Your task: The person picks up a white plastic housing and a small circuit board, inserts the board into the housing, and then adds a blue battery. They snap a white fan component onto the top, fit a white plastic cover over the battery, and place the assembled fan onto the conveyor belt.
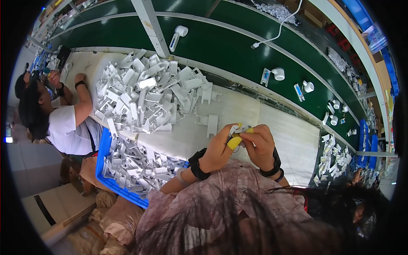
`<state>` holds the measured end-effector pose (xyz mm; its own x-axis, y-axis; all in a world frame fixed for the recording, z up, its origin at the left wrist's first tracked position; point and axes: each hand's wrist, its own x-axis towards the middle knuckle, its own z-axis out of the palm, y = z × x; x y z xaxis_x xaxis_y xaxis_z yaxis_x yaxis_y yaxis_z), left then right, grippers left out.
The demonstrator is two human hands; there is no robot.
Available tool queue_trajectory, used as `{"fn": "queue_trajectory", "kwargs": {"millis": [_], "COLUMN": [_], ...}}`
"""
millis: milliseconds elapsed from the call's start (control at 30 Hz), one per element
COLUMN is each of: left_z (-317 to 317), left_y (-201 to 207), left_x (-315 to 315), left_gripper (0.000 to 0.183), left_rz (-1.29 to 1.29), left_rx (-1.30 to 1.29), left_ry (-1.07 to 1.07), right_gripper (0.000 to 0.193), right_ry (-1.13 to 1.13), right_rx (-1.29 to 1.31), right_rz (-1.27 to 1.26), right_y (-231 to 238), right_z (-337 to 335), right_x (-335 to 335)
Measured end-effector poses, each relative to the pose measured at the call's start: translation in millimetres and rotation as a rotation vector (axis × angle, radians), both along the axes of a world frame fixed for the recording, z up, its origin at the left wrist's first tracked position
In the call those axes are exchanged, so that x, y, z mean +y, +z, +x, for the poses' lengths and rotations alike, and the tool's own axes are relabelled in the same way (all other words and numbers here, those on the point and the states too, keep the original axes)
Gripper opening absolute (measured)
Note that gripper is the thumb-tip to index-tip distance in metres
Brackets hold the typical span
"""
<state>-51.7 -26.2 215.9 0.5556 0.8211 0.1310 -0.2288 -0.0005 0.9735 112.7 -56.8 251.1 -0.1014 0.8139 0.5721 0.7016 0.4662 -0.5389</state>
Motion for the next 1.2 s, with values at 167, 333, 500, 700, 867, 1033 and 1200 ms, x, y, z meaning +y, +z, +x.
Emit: {"fn": "queue_trajectory", "kwargs": {"millis": [167, 333, 500, 700, 867, 1033, 1200], "left_z": [4, 6, 4, 15, 6, 15, 21], "left_y": [-2, -7, -23, -48, -73, -85, -91], "left_x": [1, 12, 31, 36, 50, 62, 74], "left_gripper": [0.03, 0.024, 0.028, 0.045, 0.029, 0.029, 0.028], "left_rz": [-0.047, -0.058, -0.326, -0.432, -0.493, -0.579, -0.632], "left_rx": [-0.002, 0.026, 0.157, 0.112, 0.139, 0.138, 0.151], "left_ry": [0.032, 0.011, -0.131, 0.098, -0.016, -0.015, 0.021], "right_gripper": [0.028, 0.025, 0.019, 0.008, 0.008, 0.011, 0.023], "right_ry": [-0.031, -0.034, -0.021, 0.008, -0.066, -0.12, -0.166], "right_rx": [-0.019, -0.028, 0.06, 0.4, 0.393, 0.288, 0.187], "right_rz": [-0.014, -0.028, -0.125, -0.421, -0.487, -0.454, -0.297], "right_y": [-9, -15, -38, -77, -115, -157, -153], "right_z": [0, 0, 10, 52, 96, 140, 181], "right_x": [0, 5, 20, 84, 188, 287, 318]}}
